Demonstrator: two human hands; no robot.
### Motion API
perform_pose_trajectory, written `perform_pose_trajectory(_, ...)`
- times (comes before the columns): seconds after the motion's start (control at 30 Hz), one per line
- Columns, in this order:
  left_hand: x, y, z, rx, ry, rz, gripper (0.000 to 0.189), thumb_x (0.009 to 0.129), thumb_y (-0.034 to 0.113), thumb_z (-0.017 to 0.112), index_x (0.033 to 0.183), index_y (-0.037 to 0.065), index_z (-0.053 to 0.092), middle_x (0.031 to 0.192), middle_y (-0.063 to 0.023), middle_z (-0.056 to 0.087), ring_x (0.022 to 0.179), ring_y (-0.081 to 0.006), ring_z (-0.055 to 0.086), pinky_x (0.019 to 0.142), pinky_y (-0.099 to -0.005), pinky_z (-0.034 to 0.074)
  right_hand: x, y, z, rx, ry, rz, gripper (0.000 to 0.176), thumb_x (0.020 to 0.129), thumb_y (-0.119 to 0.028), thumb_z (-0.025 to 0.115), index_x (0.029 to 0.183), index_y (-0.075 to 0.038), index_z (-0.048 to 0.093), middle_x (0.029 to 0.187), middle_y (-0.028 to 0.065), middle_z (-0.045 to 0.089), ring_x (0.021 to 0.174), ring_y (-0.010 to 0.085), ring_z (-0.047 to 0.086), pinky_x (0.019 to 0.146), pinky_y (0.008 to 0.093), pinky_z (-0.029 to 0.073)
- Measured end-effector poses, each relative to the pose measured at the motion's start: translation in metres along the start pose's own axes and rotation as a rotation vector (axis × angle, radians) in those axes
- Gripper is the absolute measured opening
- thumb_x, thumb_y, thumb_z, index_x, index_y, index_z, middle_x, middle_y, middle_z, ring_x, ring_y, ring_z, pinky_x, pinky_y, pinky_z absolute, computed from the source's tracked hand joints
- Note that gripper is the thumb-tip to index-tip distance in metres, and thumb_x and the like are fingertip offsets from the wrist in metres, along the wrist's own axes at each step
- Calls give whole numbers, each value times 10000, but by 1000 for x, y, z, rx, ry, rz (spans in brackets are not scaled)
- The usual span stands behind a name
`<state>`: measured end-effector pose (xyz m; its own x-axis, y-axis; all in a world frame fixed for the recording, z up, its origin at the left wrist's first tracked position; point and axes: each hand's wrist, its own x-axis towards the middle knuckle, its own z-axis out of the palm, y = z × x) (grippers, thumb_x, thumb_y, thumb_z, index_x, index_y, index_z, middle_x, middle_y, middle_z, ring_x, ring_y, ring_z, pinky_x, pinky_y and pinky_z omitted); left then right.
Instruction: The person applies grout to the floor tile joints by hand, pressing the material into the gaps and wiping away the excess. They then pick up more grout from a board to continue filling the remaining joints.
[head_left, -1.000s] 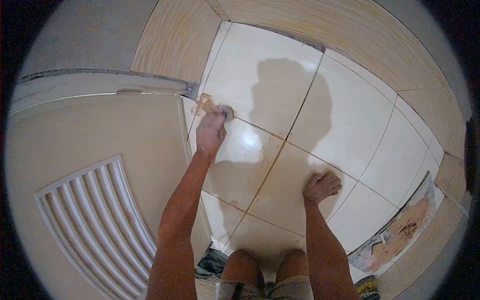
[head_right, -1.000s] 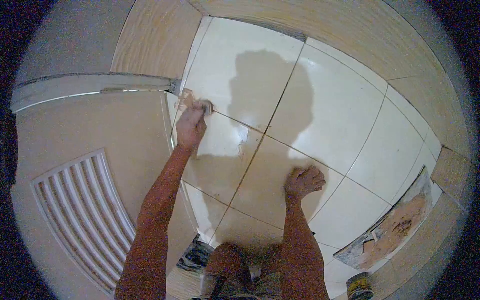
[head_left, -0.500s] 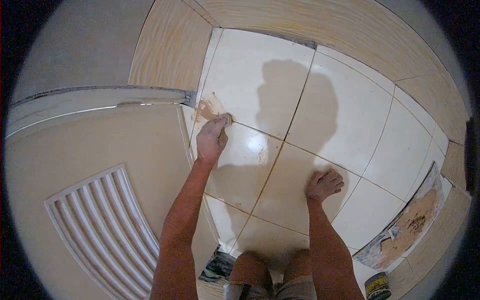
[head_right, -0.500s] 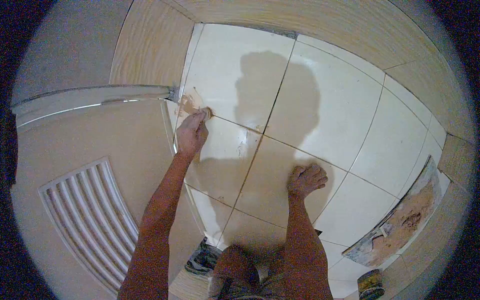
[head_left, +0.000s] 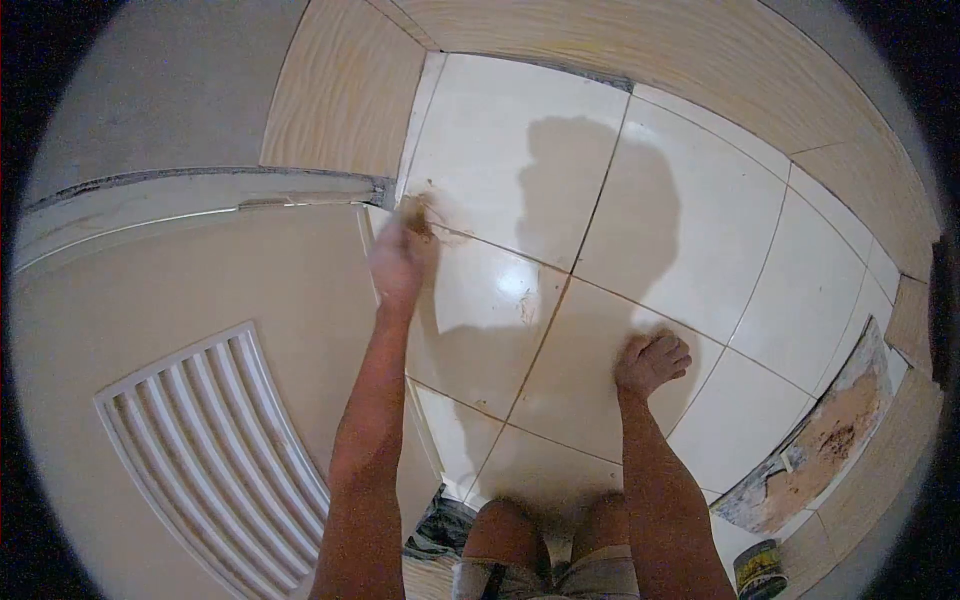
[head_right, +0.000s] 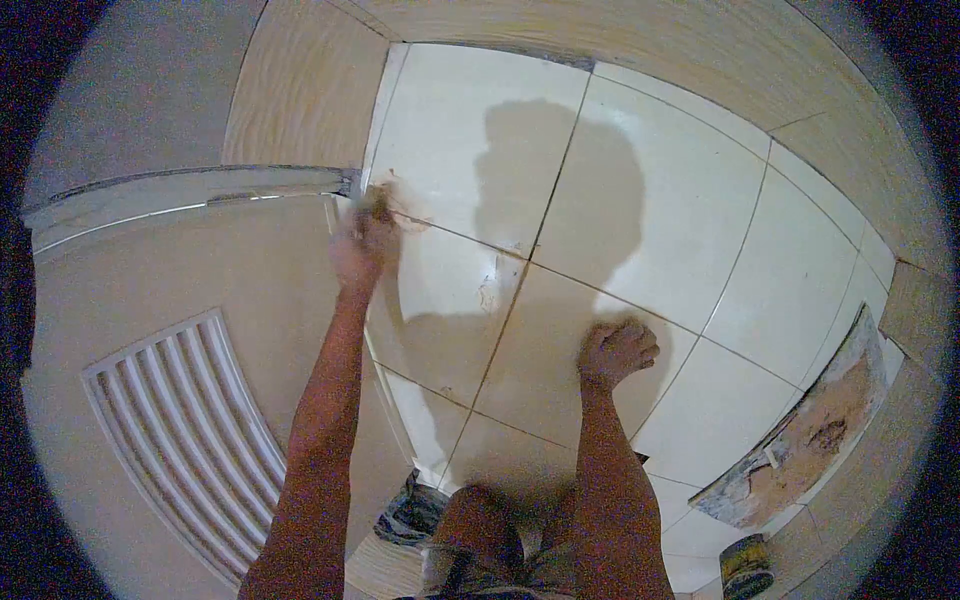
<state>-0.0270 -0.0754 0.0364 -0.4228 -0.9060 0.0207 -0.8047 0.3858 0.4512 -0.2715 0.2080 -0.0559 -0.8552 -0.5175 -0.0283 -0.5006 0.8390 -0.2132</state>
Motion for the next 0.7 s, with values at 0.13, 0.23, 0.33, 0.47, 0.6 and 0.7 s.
perform_pose_trajectory(0.13, -2, 1, 19, 220, 108, -300, 290, 861, 216, 581, 1109, 67, 602, 987, -173, 671, 878, -372, 652, 740, -443, 529, -3, -2, 0, -18, 38, -13, 375, 802, -303, 494, 1048, -21, 513, 1108, 223, 435, 1018, 406, 400, 846, 564, 309)
perform_pose_trajectory(0.23, -6, 35, 43, 329, 140, -273, 318, 854, 286, 592, 1087, 72, 627, 931, -198, 670, 861, -373, 652, 729, -455, 524, 0, -1, -1, 20, 23, -3, 396, 806, -324, 497, 1063, -22, 504, 1114, 219, 429, 1027, 403, 396, 848, 562, 309)
perform_pose_trajectory(0.33, 9, 38, 35, 266, 54, -491, 296, 846, 289, 594, 1053, 86, 652, 897, -192, 668, 828, -387, 643, 703, -456, 521, -1, 0, 1, 49, 3, 0, 419, 813, -349, 497, 1077, -24, 494, 1123, 218, 425, 1038, 406, 388, 857, 570, 307)
perform_pose_trajectory(0.47, 28, -1, 14, 105, 272, -404, 243, 826, 202, 588, 1025, 84, 665, 853, -188, 659, 778, -400, 630, 680, -465, 509, -2, -1, 0, 29, 20, -7, 431, 812, -356, 498, 1089, -26, 489, 1161, 226, 419, 1060, 417, 379, 883, 593, 299)
perform_pose_trajectory(0.6, 4, -1, 45, 273, 261, -48, 285, 827, 172, 591, 1098, 112, 657, 902, -191, 663, 810, -386, 638, 711, -456, 512, -1, -1, 2, 24, -24, 25, 438, 810, -346, 500, 1107, -24, 486, 1180, 234, 414, 1072, 422, 375, 891, 608, 293)
perform_pose_trajectory(0.7, 0, 21, 23, 163, 129, -109, 350, 823, 169, 598, 1172, 148, 621, 911, -194, 653, 848, -388, 628, 749, -465, 506, -3, 1, 2, 40, -18, 21, 439, 818, -346, 498, 1118, -26, 487, 1174, 233, 418, 1066, 420, 382, 879, 610, 299)
